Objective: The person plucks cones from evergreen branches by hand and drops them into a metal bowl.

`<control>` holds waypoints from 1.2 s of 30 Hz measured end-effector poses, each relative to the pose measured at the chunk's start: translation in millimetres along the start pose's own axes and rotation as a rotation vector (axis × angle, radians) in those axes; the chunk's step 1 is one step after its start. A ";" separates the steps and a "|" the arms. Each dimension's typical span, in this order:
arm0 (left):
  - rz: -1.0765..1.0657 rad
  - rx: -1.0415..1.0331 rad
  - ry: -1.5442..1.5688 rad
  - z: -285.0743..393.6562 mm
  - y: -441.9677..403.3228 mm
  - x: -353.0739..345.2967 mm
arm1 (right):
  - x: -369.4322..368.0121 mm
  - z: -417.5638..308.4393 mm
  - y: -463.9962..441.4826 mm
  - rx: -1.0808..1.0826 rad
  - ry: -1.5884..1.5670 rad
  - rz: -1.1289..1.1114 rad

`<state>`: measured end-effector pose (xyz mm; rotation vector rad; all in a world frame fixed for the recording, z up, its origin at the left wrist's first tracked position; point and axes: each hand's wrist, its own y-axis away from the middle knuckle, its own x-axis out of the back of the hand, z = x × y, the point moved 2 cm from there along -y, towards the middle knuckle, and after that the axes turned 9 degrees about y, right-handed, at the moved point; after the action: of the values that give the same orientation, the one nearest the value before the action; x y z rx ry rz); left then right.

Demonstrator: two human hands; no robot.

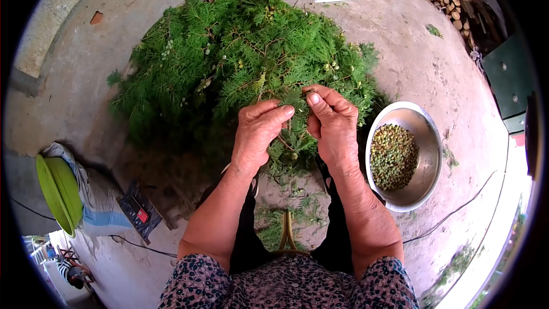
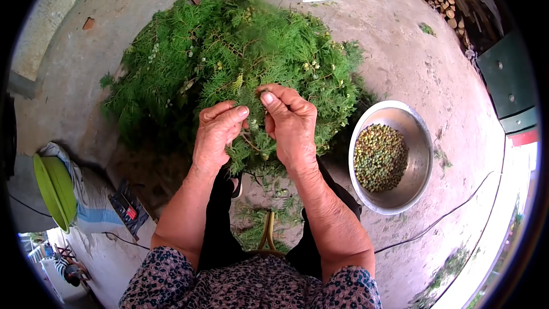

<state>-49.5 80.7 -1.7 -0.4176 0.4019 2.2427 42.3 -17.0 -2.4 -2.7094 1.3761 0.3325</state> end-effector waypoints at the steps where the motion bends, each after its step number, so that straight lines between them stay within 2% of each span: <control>1: 0.000 -0.001 0.002 0.2 0.6 -2.4 | -0.5 2.3 1.3 -0.133 -0.155 0.010; 9: -0.037 -0.009 -0.017 -1.7 5.7 -10.2 | -3.3 -2.4 6.7 -0.313 -0.217 0.118; 11: -0.049 -0.033 -0.001 -1.4 6.8 -7.5 | 11.2 -4.6 -3.8 -0.344 -0.342 0.222; 13: -0.056 -0.043 0.072 -2.2 7.7 -1.7 | 21.3 -9.4 -16.5 -0.179 -0.392 0.127; 16: -0.052 0.004 0.124 -0.6 4.2 3.8 | 19.6 -13.9 -17.8 -0.278 -0.360 0.073; 18: -0.017 0.069 0.173 -2.1 2.3 4.2 | 15.7 -10.9 -10.6 -0.367 -0.410 -0.118; 21: -0.089 0.099 0.192 -7.3 1.6 5.8 | 9.2 -13.0 -2.2 -0.376 -0.282 -0.226; 23: -0.083 0.109 0.174 -8.9 1.3 4.8 | 6.5 -14.0 -2.4 -0.414 -0.234 -0.204; 25: -0.088 0.090 0.165 -8.6 1.2 2.7 | 7.5 -8.7 -3.6 -0.313 -0.190 -0.255; 27: -0.093 0.074 0.181 -10.5 -0.7 2.3 | 2.0 -3.2 -2.7 -0.320 -0.230 -0.169; 30: -0.051 0.055 0.254 -7.8 2.6 -1.2 | 8.0 0.5 -7.3 -0.422 -0.490 -0.050; 31: -0.053 0.061 0.279 -7.6 2.3 7.6 | 20.9 5.1 -15.7 -0.381 -0.611 -0.083; 33: -0.036 -0.019 0.421 -6.7 -2.1 17.9 | 40.4 -2.4 -28.9 -0.225 -0.657 -0.039; 35: -0.037 -0.052 0.553 -0.4 -7.2 24.9 | 45.3 -16.7 -25.7 -0.216 -0.667 0.161; 36: 0.035 -0.067 0.540 3.3 -9.9 28.0 | 47.9 -18.3 -22.8 -0.212 -0.645 0.147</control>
<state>-60.0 106.8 -12.0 -1.0658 0.6122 2.1581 90.9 -44.3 3.9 -2.3015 1.3798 1.2899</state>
